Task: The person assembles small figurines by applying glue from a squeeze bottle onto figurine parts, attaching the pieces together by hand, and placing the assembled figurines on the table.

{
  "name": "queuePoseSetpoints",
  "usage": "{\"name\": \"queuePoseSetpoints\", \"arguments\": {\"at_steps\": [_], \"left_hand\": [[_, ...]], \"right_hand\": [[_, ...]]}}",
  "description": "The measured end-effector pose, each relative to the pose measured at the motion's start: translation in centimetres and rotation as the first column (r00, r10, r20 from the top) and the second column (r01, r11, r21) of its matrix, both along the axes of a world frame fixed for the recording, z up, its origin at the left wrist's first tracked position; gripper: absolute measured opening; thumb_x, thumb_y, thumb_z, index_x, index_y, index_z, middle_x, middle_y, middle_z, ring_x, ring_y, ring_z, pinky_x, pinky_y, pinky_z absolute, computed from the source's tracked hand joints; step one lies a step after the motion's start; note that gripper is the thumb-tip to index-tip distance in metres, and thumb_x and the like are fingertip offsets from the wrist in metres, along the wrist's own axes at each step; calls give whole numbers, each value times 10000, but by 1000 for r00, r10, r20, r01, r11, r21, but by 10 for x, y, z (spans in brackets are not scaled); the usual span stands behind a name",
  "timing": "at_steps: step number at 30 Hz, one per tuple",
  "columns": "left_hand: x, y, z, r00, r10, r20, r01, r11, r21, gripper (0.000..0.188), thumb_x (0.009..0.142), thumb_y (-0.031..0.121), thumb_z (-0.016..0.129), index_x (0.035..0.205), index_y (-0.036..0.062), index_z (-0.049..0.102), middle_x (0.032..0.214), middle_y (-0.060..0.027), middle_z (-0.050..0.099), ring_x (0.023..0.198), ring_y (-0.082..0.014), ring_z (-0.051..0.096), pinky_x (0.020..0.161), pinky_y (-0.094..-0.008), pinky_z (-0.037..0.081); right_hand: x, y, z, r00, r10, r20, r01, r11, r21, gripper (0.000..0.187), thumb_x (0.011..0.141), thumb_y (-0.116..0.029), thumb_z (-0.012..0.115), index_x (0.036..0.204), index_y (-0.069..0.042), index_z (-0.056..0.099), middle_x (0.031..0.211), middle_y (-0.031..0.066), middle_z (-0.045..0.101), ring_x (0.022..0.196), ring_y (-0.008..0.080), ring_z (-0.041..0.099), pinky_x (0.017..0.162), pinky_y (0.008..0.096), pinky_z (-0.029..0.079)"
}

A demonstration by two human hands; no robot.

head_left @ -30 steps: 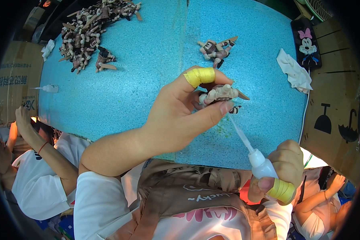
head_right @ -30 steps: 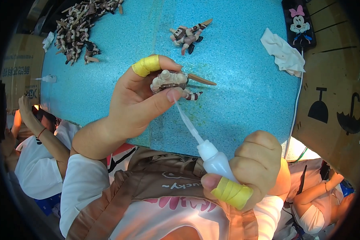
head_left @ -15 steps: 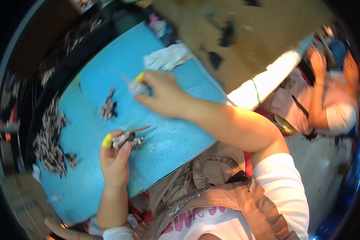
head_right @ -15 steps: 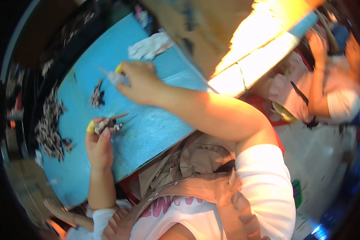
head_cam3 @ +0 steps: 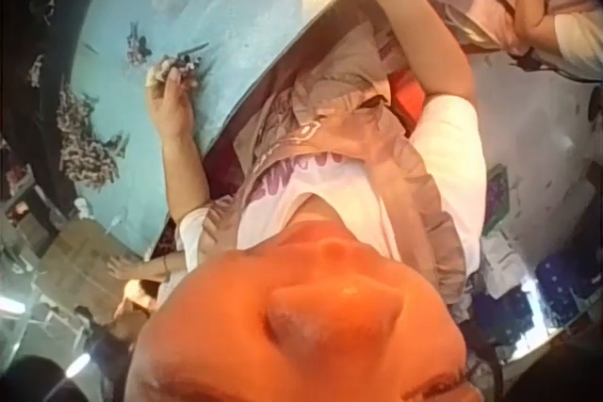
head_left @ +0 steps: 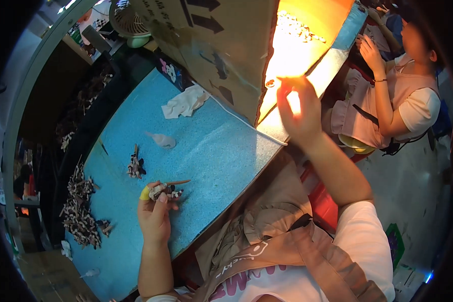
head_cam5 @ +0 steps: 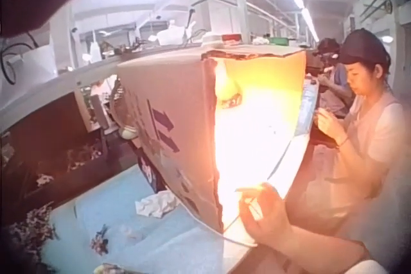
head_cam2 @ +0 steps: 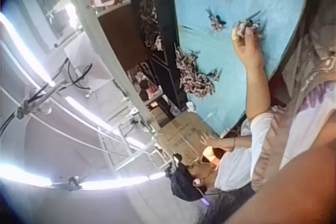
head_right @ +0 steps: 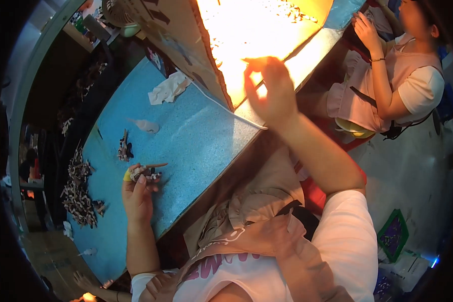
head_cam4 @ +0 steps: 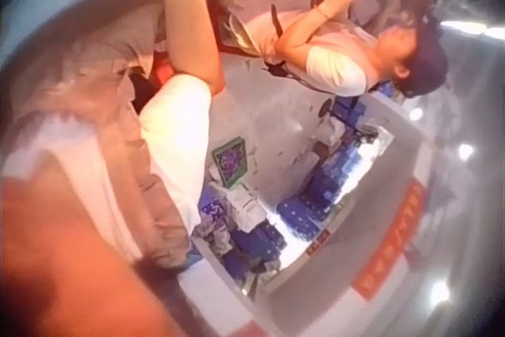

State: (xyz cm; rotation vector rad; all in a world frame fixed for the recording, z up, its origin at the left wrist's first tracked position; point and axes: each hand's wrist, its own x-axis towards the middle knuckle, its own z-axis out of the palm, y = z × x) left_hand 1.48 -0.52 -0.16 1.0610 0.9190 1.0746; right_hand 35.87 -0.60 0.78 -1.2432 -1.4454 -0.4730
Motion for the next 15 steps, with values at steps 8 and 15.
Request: {"name": "queuePoseSetpoints", "arguments": {"at_steps": [8,15], "left_hand": [[0,-2,-3,999,-53,7,53,999,-12,324,847,45,561,1157,0,478,959,-83,577,786,-165,586,585,-244,468],[-1,-8,4,998,-65,6,65,998,-21,367,832,32,583,1174,-24,463,996,-88,583,837,-141,572,638,-230,458]], "right_hand": [[59,31,-21,958,-37,285,184,839,-512,127,793,-113,551,869,-47,629,775,124,598,709,302,563,662,376,437],[-19,-26,-9,900,243,-363,-284,957,-63,198,731,113,571,895,5,546,845,105,536,758,177,528,676,271,439]]}}
